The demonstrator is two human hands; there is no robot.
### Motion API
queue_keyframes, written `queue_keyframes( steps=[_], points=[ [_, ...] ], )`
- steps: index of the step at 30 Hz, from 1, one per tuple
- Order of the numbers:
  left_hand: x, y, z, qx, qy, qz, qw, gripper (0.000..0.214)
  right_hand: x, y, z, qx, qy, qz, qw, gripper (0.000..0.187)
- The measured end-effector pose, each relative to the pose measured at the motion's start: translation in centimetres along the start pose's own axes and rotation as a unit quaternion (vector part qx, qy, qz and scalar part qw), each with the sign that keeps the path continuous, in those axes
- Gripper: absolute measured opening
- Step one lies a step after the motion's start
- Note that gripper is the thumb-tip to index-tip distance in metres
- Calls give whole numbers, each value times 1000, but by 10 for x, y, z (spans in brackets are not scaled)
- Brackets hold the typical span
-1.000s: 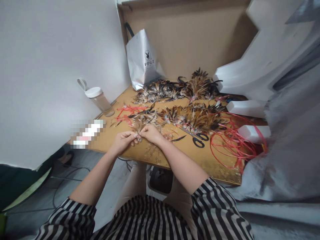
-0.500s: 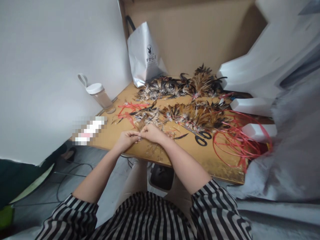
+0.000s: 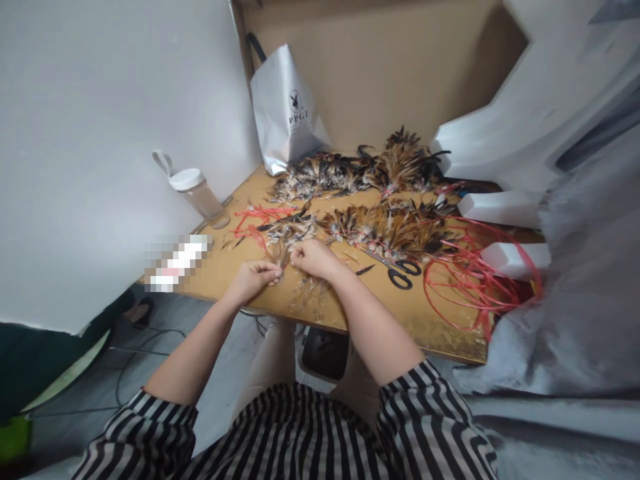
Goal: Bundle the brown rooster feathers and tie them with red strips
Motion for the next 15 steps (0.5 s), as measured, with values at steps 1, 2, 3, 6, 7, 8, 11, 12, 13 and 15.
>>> queue_keyframes(
  steps=[1,2,3,6,7,8,11,12,13,15],
  points=[
    [0,0,0,0,2,-1,1000,22,0,-1,-1,31,2,-1,1000,12],
    [0,0,0,0,4,-1,1000,22,0,-2,-1,59,4,-3,998,11],
    [0,0,1,1,6,-1,1000,22,0,-3,-1,81,6,-6,997,11],
    [-1,0,1,4,7,3,1000,21,-2,-7,0,114,5,-26,993,13],
    [-1,0,2,5,6,3,1000,21,-3,-8,-1,120,0,-34,992,14],
    [-2,0,2,6,5,4,1000,21,-4,-9,-2,124,-9,-41,991,15],
    [-2,-1,3,8,1,8,1000,21,-7,-13,-4,142,-38,-55,988,19],
    [-3,-1,4,8,0,9,1000,21,-7,-14,-5,149,-46,-60,986,21],
    [-3,-1,4,8,0,9,1000,21,-8,-15,-6,154,-53,-65,984,22],
    [-2,0,3,3,3,5,1000,21,-10,-16,-7,159,-60,-73,983,21]
  ],
)
Point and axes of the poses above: each hand's wrist, its own x-axis away from the middle knuckle, its own y-axis out of the back of the hand, z = x × y, the point moved 8 cm from there along -x, towards the middle knuckle, and after that the axes turned 5 degrees about -z, right-handed, at the moved point
